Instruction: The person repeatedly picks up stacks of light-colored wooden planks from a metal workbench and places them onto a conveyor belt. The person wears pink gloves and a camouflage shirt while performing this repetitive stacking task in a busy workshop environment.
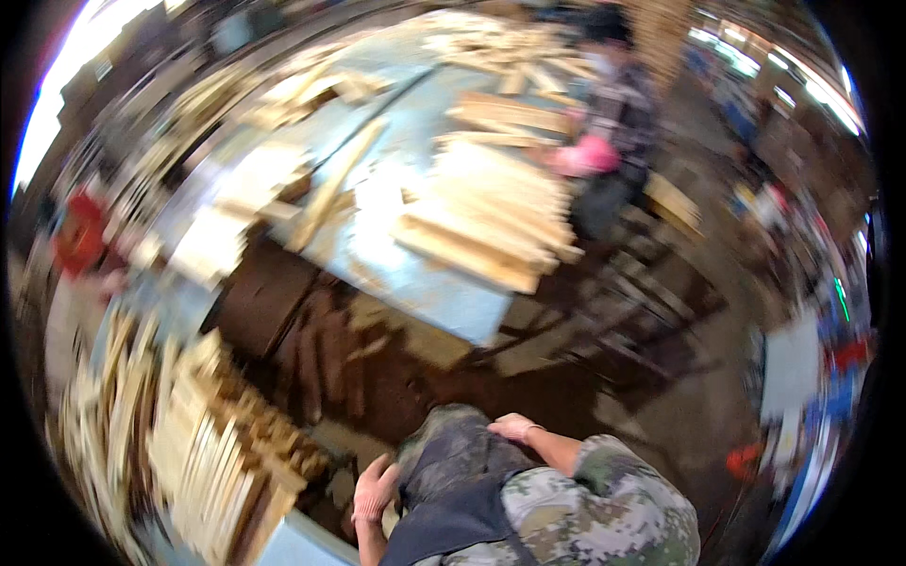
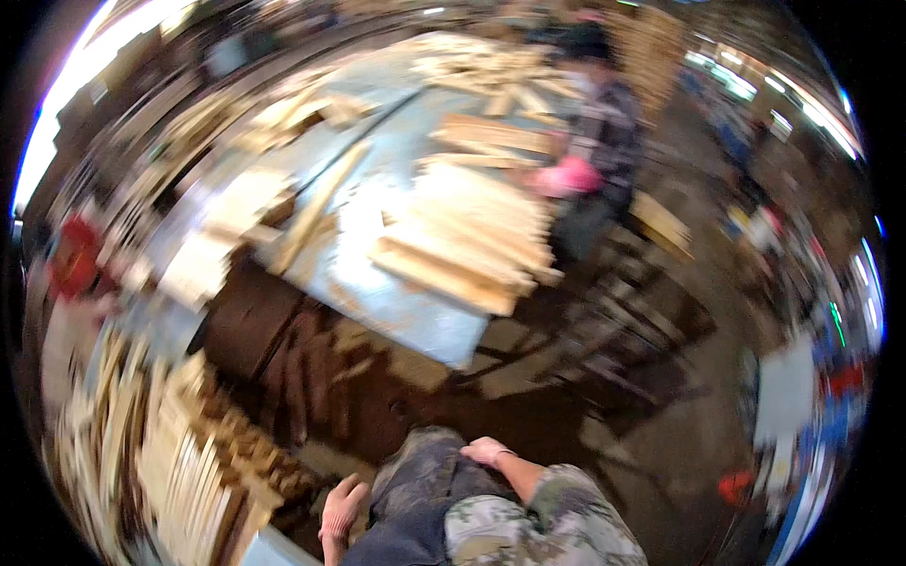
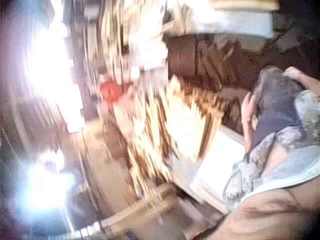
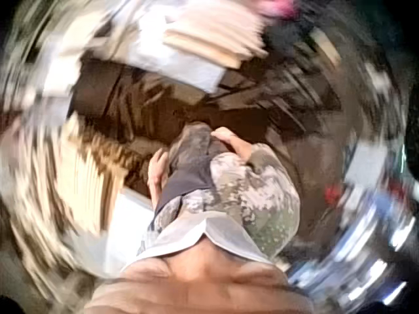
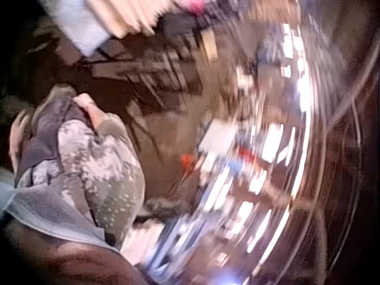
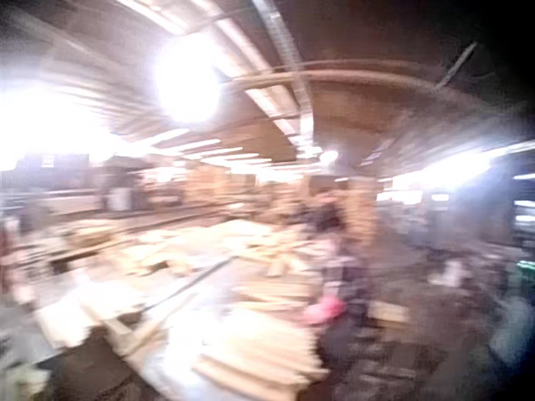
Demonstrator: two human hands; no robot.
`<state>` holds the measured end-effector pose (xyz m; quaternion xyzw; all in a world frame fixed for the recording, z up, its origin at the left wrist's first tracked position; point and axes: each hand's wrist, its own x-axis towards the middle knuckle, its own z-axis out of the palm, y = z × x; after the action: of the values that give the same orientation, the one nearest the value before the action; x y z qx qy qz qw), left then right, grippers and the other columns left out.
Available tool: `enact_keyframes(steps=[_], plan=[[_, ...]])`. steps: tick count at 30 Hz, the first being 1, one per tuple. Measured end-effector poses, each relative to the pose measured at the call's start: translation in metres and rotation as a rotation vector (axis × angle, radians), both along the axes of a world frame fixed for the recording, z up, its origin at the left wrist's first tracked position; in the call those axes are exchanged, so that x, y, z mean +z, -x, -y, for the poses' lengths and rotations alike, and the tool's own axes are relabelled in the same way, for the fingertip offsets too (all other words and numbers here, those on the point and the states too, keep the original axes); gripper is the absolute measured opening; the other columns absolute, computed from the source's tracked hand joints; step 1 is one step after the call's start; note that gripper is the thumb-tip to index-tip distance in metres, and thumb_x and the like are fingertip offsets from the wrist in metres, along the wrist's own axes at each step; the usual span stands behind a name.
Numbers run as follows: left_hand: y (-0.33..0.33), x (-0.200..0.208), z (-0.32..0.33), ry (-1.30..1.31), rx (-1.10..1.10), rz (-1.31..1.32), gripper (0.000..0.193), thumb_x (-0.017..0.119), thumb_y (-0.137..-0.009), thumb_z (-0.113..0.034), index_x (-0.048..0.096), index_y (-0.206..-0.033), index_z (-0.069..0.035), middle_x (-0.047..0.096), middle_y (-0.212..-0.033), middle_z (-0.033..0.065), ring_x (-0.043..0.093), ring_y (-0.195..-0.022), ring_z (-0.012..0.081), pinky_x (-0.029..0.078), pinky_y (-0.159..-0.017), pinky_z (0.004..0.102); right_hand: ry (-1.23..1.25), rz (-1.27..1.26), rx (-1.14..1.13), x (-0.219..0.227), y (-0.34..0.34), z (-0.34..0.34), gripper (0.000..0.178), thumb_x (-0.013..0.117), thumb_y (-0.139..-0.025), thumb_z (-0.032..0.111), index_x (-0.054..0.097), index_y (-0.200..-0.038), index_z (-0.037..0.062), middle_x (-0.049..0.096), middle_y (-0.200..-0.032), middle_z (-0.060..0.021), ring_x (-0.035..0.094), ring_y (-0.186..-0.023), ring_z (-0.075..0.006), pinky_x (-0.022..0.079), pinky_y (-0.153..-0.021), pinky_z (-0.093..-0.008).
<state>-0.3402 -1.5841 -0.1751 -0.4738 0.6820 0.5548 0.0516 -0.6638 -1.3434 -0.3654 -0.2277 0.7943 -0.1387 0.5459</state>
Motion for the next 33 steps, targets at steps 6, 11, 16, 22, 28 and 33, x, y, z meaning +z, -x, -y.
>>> enact_keyframes(steps=[6, 11, 16, 22, 28, 33], plan=[[-0.014, -0.022, 0.061, -0.048, 0.172, 0.112, 0.074, 0.066, -0.098, -0.051, 0.057, -0.150, 0.001, 0.061, -0.151, 0.0222, 0.056, -0.143, 0.0355, 0.043, -0.119, 0.0393, -0.054, 0.097, 0.131, -0.040, 0.019, 0.111, 0.051, 0.060, -0.098, 0.045, 0.077, -0.115, 0.0006, 0.076, -0.115, -0.0211, 0.070, -0.109, -0.0354, 0.052, -0.097, -0.0441], [-0.008, -0.034, 0.146, -0.055, 0.216, 0.154, 0.076, 0.064, -0.099, -0.052, 0.055, -0.152, 0.001, 0.060, -0.152, 0.0221, 0.056, -0.143, 0.0357, 0.042, -0.119, 0.0399, -0.167, 0.092, 0.246, -0.052, 0.057, 0.253, 0.052, 0.058, -0.098, 0.046, 0.076, -0.111, -0.0007, 0.076, -0.109, -0.0229, 0.070, -0.111, -0.0380, 0.051, -0.096, -0.0479], [0.018, -0.015, 0.255, 0.002, 0.263, 0.114, 0.072, 0.066, -0.099, -0.050, 0.058, -0.149, 0.002, 0.062, -0.150, 0.0227, 0.057, -0.141, 0.0351, 0.043, -0.118, 0.0396, 0.213, -0.130, 0.561, 0.003, 0.086, 0.445, 0.055, 0.057, -0.097, 0.047, 0.073, -0.113, -0.0027, 0.071, -0.123, -0.0288, 0.063, -0.123, -0.0462, 0.048, -0.104, -0.0514], [0.043, -0.017, 0.378, -0.102, 0.624, -0.148, 0.066, 0.074, -0.100, -0.029, 0.053, -0.153, 0.005, 0.061, -0.152, 0.0210, 0.058, -0.142, 0.0295, 0.043, -0.119, 0.0359, 0.195, -0.005, 0.308, 0.053, 0.060, 0.610, 0.066, 0.065, -0.100, 0.046, 0.062, -0.144, -0.0035, 0.064, -0.147, -0.0234, 0.058, -0.141, -0.0358, 0.043, -0.118, -0.0406], [0.030, -0.050, 0.508, -0.155, 1.044, -0.405, 0.064, 0.077, -0.098, -0.022, 0.055, -0.152, 0.004, 0.061, -0.151, 0.0161, 0.058, -0.137, 0.0252, 0.045, -0.115, 0.0364, 0.149, 0.148, 0.395, 0.035, 0.023, 0.695, 0.067, 0.067, -0.101, 0.044, 0.058, -0.148, -0.0032, 0.061, -0.152, -0.0219, 0.055, -0.144, -0.0339, 0.042, -0.118, -0.0403], [-0.018, -0.117, 0.648, -0.070, 1.184, -0.394, 0.079, 0.074, -0.099, -0.041, 0.044, -0.162, -0.003, 0.054, -0.156, 0.0101, 0.050, -0.143, 0.0249, 0.040, -0.117, 0.0435, 0.549, -0.427, 0.246, 0.076, 0.038, 0.790, 0.064, 0.069, -0.095, 0.034, 0.051, -0.147, 0.0002, 0.067, -0.132, -0.0286, 0.062, -0.124, -0.0467, 0.049, -0.106, -0.0498]])
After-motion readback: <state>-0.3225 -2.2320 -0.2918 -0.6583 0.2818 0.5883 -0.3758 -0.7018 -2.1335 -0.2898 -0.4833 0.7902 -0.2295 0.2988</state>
